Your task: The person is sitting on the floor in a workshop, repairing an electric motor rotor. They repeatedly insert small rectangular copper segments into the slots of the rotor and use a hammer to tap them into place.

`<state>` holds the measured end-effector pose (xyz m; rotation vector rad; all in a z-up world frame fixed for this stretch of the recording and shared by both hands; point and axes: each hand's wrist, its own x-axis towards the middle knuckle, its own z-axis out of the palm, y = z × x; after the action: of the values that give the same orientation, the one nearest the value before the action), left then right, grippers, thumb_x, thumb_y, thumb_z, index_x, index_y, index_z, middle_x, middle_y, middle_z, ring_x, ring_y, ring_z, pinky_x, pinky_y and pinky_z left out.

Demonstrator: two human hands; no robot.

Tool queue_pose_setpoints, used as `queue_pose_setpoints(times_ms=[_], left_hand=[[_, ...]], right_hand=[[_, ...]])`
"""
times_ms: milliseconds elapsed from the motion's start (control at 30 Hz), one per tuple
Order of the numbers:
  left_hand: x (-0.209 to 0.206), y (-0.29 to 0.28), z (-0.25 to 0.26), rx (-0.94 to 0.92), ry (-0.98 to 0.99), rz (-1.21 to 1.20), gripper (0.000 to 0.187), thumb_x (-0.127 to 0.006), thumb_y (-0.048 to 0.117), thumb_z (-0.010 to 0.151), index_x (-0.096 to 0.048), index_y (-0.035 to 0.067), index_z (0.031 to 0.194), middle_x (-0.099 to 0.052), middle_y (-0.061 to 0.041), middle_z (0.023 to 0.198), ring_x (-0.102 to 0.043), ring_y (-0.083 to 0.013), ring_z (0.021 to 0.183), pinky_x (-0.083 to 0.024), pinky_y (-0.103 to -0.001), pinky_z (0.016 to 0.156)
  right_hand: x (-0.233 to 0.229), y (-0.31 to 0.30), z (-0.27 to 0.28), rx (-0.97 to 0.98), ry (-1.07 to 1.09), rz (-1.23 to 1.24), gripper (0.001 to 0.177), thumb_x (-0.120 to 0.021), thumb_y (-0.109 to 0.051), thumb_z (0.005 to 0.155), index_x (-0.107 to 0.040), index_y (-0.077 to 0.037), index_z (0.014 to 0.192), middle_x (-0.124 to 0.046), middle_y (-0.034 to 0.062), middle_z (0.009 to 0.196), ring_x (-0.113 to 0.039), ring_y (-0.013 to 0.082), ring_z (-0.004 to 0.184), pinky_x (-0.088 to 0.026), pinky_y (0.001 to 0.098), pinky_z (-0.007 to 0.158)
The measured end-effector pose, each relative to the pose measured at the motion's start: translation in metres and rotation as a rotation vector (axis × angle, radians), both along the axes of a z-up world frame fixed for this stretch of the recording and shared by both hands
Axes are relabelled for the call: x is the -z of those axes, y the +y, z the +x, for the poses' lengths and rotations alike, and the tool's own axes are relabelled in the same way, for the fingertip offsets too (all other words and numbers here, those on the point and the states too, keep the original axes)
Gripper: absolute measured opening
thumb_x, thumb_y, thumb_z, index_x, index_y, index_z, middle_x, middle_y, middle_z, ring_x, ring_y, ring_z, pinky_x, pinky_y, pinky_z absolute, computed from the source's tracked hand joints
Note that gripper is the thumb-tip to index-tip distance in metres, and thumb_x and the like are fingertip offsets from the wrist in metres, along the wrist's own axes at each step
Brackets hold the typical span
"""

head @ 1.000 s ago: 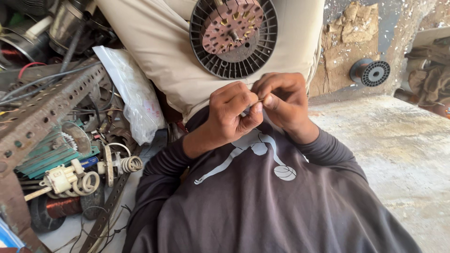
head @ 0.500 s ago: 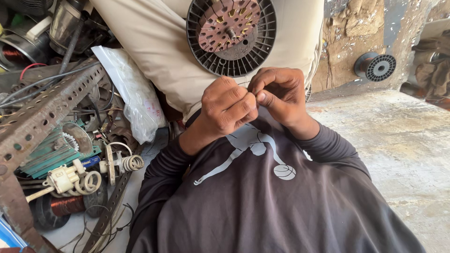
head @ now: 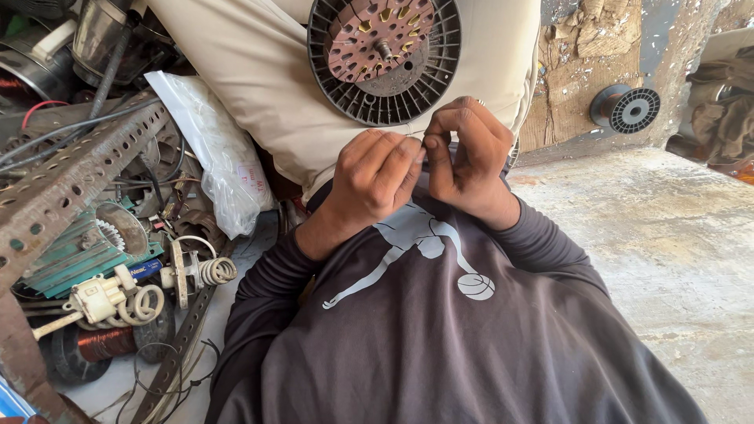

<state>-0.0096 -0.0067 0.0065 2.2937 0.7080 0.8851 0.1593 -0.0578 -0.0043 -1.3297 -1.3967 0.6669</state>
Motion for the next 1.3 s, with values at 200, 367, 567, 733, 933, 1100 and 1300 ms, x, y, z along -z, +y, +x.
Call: queue_pose_setpoints(times_ms=[200,367,567,733,933,1100,1300], left_hand=[[-0.006,-0.002,0.002,-0.005,-0.173,-0.377,0.006,-0.061,0.001,0.104,-0.059,-0.001,0.099,-0.060,-0.011,0.086,-0.061,-0.0281,0.071,-0.050,-0.040,0.066],[-0.011,0.002,0.003,0.040,-0.186,-0.361,0.006,-0.061,0.003,0.105,-0.059,0.000,0.101,-0.064,-0.007,0.088,-0.064,-0.0270,0.074,-0.053,-0.039,0.068],[-0.020,0.001,-0.003,0.029,-0.050,-0.176,0.010,-0.068,0.001,0.098,-0.060,-0.001,0.103,-0.062,-0.011,0.091,-0.063,-0.0302,0.080,-0.051,-0.042,0.073],[-0.024,0.001,-0.004,0.030,-0.001,-0.047,0.018,-0.075,0.001,0.093,-0.061,-0.002,0.105,-0.059,-0.010,0.087,-0.059,-0.0278,0.076,-0.049,-0.040,0.069],[-0.024,0.000,-0.005,0.035,-0.007,-0.011,0.020,-0.076,0.001,0.093,-0.061,-0.001,0.106,-0.057,-0.009,0.087,-0.059,-0.0265,0.076,-0.049,-0.039,0.069],[-0.025,-0.002,-0.005,0.063,-0.034,-0.043,0.017,-0.074,0.002,0.094,-0.060,-0.001,0.104,-0.057,-0.010,0.086,-0.060,-0.0289,0.077,-0.051,-0.041,0.071],[-0.014,-0.001,0.000,0.037,-0.096,-0.202,0.008,-0.065,0.003,0.104,-0.059,-0.002,0.100,-0.059,-0.012,0.086,-0.061,-0.0311,0.075,-0.049,-0.043,0.068]], right_hand=[[0.007,0.002,0.024,-0.345,0.882,-0.399,0.011,-0.070,-0.003,0.095,-0.064,0.006,0.093,-0.067,0.0138,0.091,-0.063,0.0179,0.076,-0.051,0.0264,0.067],[0.029,0.006,0.031,-0.500,1.230,-0.459,0.018,-0.079,-0.007,0.095,-0.068,0.008,0.096,-0.068,0.0176,0.092,-0.065,0.0186,0.071,-0.054,0.0273,0.064],[0.027,-0.002,0.021,-0.413,1.167,-0.357,0.018,-0.080,-0.007,0.094,-0.069,0.006,0.096,-0.068,0.0180,0.094,-0.066,0.0184,0.070,-0.055,0.0269,0.065],[0.012,-0.010,0.010,-0.293,1.078,-0.327,0.020,-0.081,-0.010,0.094,-0.068,0.005,0.095,-0.068,0.0151,0.096,-0.064,0.0162,0.078,-0.054,0.0258,0.070],[0.005,-0.015,0.004,-0.230,0.984,-0.301,0.021,-0.079,-0.013,0.097,-0.067,0.004,0.095,-0.067,0.0129,0.096,-0.064,0.0172,0.086,-0.052,0.0268,0.079],[0.005,-0.017,0.004,-0.259,0.946,-0.277,0.020,-0.075,-0.013,0.099,-0.065,0.004,0.094,-0.067,0.0125,0.092,-0.064,0.0169,0.085,-0.051,0.0265,0.078],[0.007,-0.018,0.006,-0.285,1.059,-0.406,0.022,-0.071,-0.015,0.107,-0.063,0.003,0.097,-0.063,0.0090,0.093,-0.058,0.0116,0.084,-0.047,0.0236,0.077]])
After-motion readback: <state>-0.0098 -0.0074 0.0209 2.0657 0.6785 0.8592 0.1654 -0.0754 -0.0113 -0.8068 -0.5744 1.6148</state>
